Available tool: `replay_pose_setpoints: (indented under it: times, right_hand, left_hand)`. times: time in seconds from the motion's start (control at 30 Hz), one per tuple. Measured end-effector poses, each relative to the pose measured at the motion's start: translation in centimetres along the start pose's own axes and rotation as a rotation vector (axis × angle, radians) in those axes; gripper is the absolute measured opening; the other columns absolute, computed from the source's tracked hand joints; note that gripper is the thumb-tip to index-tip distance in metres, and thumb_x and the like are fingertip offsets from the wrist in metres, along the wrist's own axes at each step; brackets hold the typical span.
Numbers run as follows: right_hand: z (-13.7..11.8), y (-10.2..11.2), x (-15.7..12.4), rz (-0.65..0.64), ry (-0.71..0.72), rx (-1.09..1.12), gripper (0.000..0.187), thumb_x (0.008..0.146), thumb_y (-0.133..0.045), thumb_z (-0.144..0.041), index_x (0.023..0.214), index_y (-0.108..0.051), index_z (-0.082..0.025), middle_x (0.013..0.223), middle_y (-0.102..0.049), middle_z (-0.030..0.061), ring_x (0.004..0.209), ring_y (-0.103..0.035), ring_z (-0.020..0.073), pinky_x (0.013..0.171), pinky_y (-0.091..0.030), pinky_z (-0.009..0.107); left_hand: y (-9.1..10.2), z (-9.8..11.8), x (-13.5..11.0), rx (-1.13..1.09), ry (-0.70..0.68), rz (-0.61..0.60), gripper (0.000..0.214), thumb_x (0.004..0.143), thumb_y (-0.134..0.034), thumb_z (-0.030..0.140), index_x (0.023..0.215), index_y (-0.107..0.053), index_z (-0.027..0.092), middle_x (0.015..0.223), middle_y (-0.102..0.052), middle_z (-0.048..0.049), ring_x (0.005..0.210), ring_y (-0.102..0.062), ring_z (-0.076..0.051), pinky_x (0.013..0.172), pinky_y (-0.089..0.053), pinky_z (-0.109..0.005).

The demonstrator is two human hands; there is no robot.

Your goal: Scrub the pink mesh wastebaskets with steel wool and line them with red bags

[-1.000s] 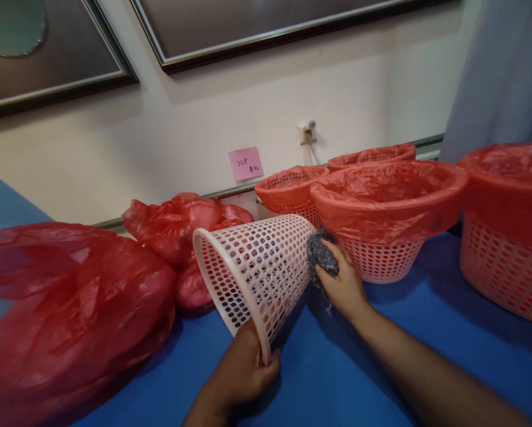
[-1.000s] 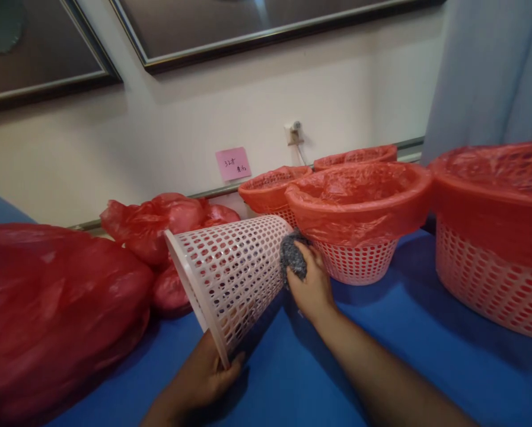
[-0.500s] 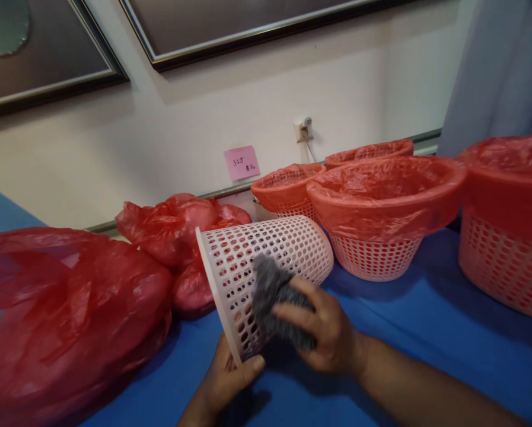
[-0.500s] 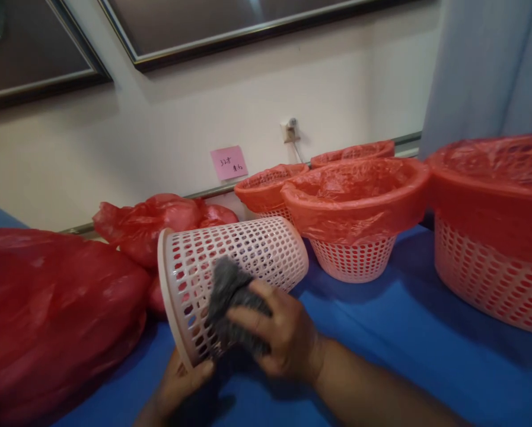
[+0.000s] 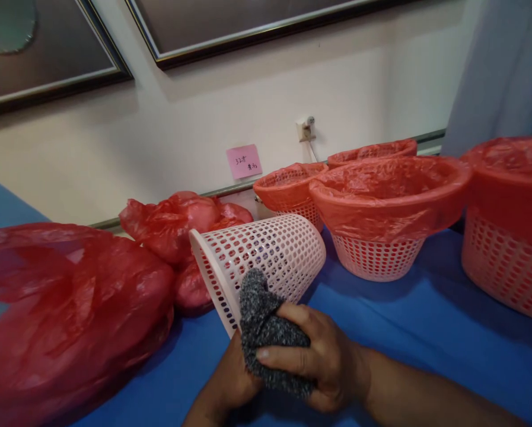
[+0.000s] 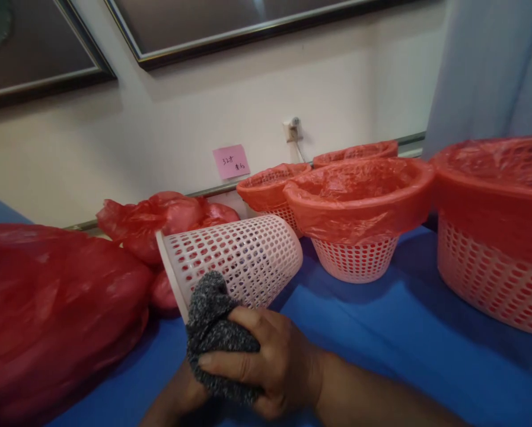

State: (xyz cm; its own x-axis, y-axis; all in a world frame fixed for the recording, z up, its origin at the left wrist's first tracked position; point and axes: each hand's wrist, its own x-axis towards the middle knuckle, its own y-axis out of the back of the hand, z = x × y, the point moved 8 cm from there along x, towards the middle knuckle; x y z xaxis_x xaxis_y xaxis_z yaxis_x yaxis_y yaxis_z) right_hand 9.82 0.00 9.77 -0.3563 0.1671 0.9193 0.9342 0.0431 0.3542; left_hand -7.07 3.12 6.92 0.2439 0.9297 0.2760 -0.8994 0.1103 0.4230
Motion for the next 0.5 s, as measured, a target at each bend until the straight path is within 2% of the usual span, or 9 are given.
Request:
replay_pose_setpoints:
  times: [0.03,0.07,0.17,0.23,0.3,0.37,0.43,0.5]
  right_hand:
    - [0.4,0.3,0.0,0.025,-0.026,-0.022,0.064,0.087,-0.063,-0.027,0.150,-0.052,-0.030,0.153,-0.047,0.0105,0.129,-0.063,0.0274,0.103,-0.060,0.041]
    - [1.8,0.9,-0.1,0.079,-0.119,-0.070,0.063,0.087,-0.062,-0.024,0.149,-0.053,-0.030,0.154,-0.046,0.0110,0.132,-0.060,0.0284,0.106,-0.058,0.043]
    - [8.7,3.6,-2.4,0.336,-0.578,-0.230,0.059,0.087,-0.060,-0.020,0.146,-0.057,-0.027,0.150,-0.052,0.0135,0.140,-0.054,0.0323,0.116,-0.049,0.055]
    - [12.5,4.8,-4.7,0.497,-0.852,-0.220,0.054,0.088,-0.060,-0.025,0.142,-0.059,-0.023,0.140,-0.060,0.0157,0.133,-0.059,0.0334,0.115,-0.048,0.061]
    - [14.1,5.1,-5.8,0.576,-0.964,-0.156,0.052,0.089,-0.059,-0.030,0.140,-0.059,-0.020,0.132,-0.065,0.0166,0.124,-0.064,0.0334,0.111,-0.051,0.062]
    - [12.8,4.8,-5.0,0.529,-0.881,-0.146,0.054,0.090,-0.060,-0.029,0.143,-0.057,-0.021,0.136,-0.063,0.0166,0.127,-0.063,0.0331,0.112,-0.051,0.060]
    - [8.8,3.9,-2.4,0.369,-0.577,-0.157,0.059,0.089,-0.061,-0.025,0.147,-0.055,-0.026,0.148,-0.054,0.0147,0.136,-0.057,0.0331,0.114,-0.051,0.054]
    - [3.9,2.3,-0.5,0.194,-0.236,-0.099,0.065,0.086,-0.062,-0.023,0.151,-0.052,-0.028,0.158,-0.043,0.0124,0.136,-0.057,0.0319,0.109,-0.055,0.047]
  left_hand:
    - [-0.1,0.0,0.0,0.016,-0.015,-0.017,0.041,0.080,-0.083,0.037,0.120,-0.080,0.029,0.122,-0.080,-0.0070,0.116,-0.074,-0.036,0.111,-0.056,-0.048]
    - [-0.1,-0.1,-0.1,0.030,-0.031,-0.030,0.045,0.082,-0.081,0.036,0.127,-0.077,0.029,0.129,-0.077,-0.0080,0.122,-0.071,-0.036,0.116,-0.051,-0.051]
    - [-0.2,-0.3,0.0,0.058,-0.045,-0.045,0.058,0.090,-0.073,0.033,0.146,-0.063,0.027,0.144,-0.068,-0.0134,0.142,-0.058,-0.038,0.125,-0.037,-0.059]
    - [-0.7,-0.4,0.2,0.069,-0.029,-0.086,0.061,0.090,-0.072,0.031,0.150,-0.060,0.026,0.144,-0.068,-0.0157,0.147,-0.053,-0.038,0.126,-0.034,-0.061]
    - [-1.3,0.0,0.7,0.110,-0.042,-0.130,0.065,0.088,-0.074,0.027,0.151,-0.059,0.025,0.144,-0.067,-0.0163,0.148,-0.051,-0.038,0.127,-0.032,-0.062]
    - [-1.8,0.8,1.2,0.163,-0.083,-0.151,0.067,0.084,-0.075,0.022,0.150,-0.060,0.025,0.145,-0.067,-0.0160,0.146,-0.053,-0.039,0.127,-0.031,-0.061]
    - [-2.3,1.6,1.5,0.198,-0.117,-0.184,0.064,0.083,-0.074,0.020,0.146,-0.065,0.025,0.142,-0.070,-0.0136,0.140,-0.059,-0.039,0.124,-0.040,-0.057]
    - [-2.9,2.0,1.4,0.227,-0.133,-0.251,0.055,0.083,-0.073,0.019,0.138,-0.071,0.028,0.135,-0.075,-0.0087,0.130,-0.067,-0.036,0.115,-0.052,-0.047]
